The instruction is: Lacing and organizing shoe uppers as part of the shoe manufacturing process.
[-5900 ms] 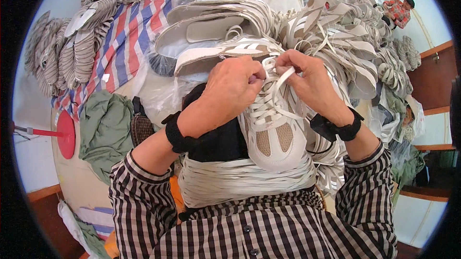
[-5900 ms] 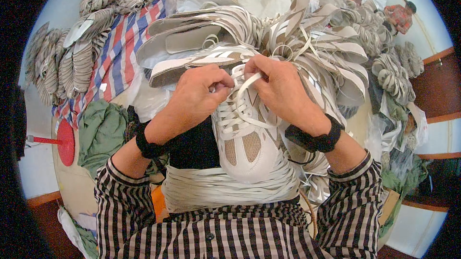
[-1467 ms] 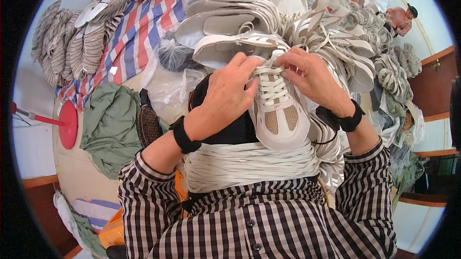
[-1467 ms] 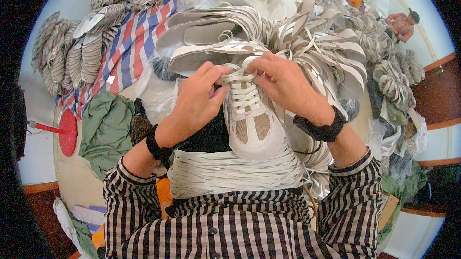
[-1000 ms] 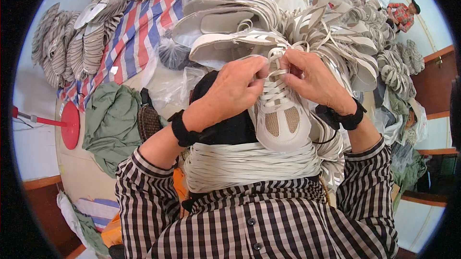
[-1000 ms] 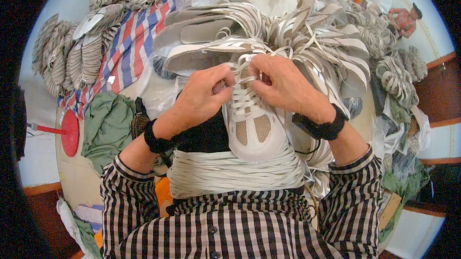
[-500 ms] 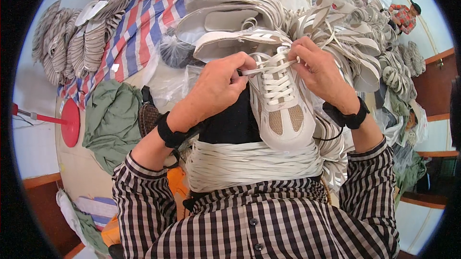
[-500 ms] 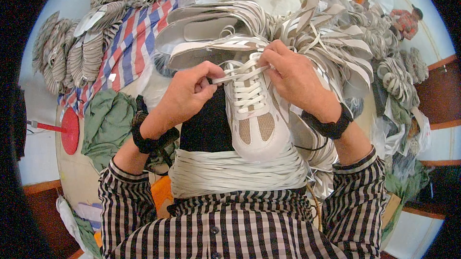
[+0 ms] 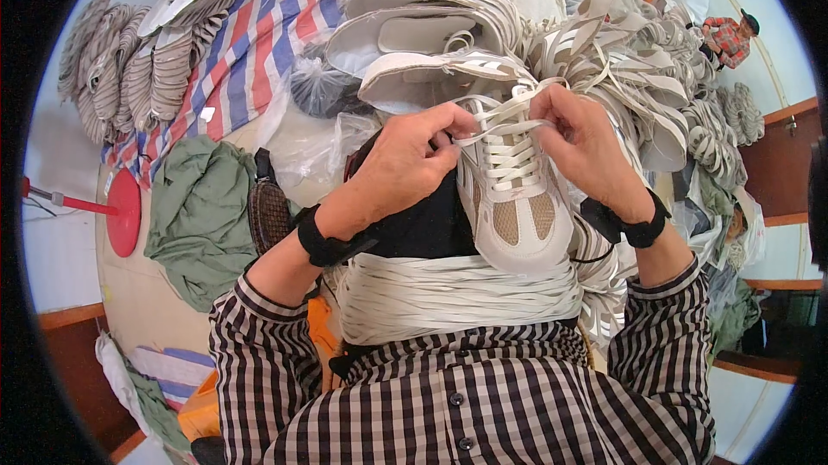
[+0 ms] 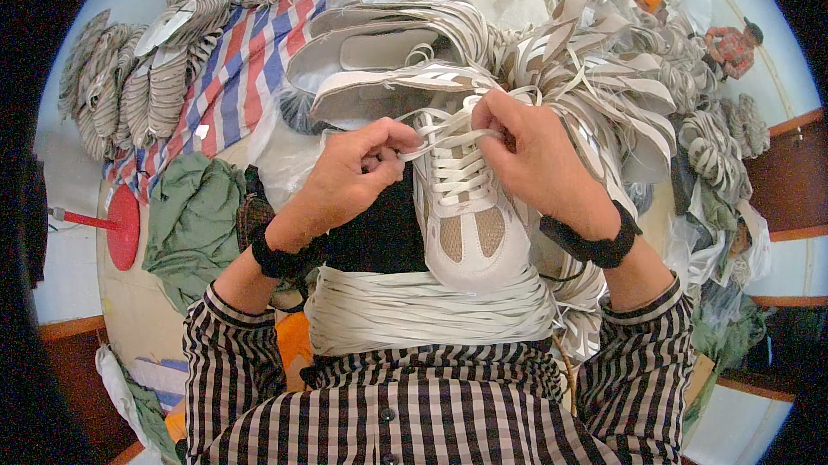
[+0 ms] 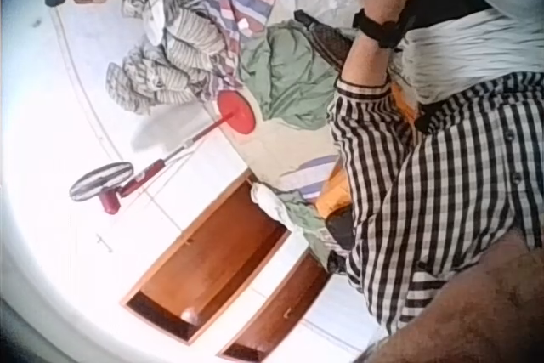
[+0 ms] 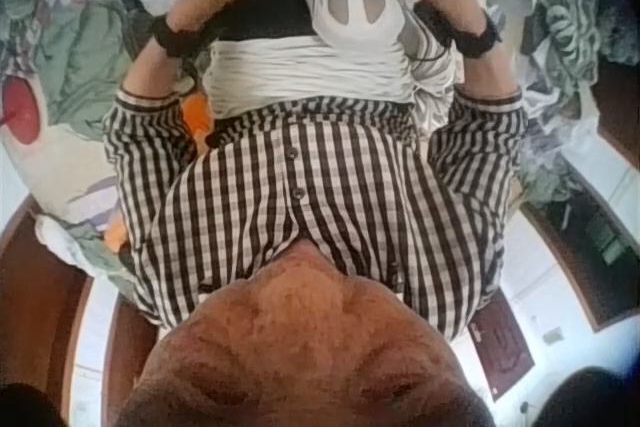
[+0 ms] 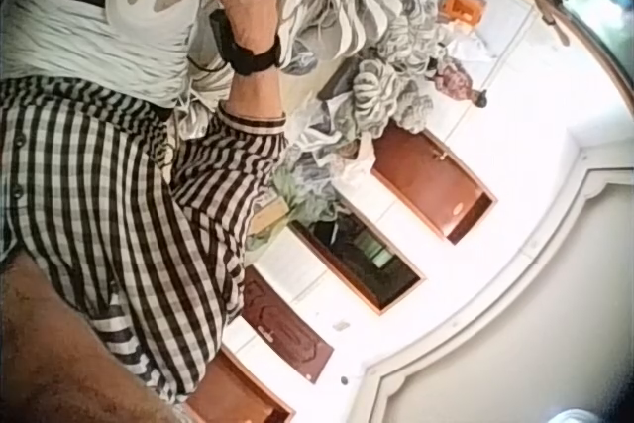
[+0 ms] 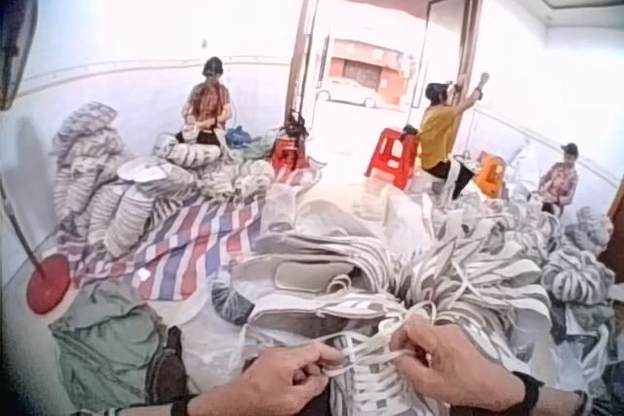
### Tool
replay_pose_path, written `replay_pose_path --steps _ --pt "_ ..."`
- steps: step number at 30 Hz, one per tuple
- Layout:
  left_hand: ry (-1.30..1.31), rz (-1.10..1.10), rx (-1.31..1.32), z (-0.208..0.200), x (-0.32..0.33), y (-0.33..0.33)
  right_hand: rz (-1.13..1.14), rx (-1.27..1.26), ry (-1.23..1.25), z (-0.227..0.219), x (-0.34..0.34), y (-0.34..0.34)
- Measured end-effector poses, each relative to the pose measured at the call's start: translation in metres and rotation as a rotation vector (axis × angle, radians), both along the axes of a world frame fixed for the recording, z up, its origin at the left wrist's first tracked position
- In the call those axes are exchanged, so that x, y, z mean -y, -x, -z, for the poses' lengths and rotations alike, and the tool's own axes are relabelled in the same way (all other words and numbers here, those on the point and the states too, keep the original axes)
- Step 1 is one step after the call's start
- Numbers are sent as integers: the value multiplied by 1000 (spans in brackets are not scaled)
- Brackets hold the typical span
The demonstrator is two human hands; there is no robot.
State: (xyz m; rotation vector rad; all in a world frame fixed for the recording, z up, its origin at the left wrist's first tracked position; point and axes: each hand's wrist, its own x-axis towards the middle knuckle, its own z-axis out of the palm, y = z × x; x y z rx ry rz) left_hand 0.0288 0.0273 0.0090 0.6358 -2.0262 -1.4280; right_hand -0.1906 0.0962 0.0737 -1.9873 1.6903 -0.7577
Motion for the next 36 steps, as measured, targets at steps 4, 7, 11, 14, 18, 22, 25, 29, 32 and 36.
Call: replay_pose_path --steps 4,7,11,14,18,22,25,29,32,36 --pt "33 -42 -79 2 7 5 -35 -61 36 -5 -8 -4" --pt "-58 -90 -128 -2 12 9 -75 -108 61 -6 -8 0" --pt "-166 -134 -47 -7 13 8 48 134 16 -10 1 8" --pt "-21 -156 97 -2 19 15 50 146 17 -7 14 11" --pt "44 -105 77 -8 22 23 -122 -66 51 -3 27 7" --pt "112 -65 132 -7 27 27 -176 -103 -2 0 31 12" --pt "123 -73 121 -4 28 27 -190 -69 -50 -2 30 10" --pt "127 -121 105 -4 24 32 -238 -35 -32 0 28 12" --pt "318 -135 125 -3 24 32 -222 -56 -74 -3 29 9" --pt "354 -98 137 -2 24 34 -239 -159 9 -9 22 3"
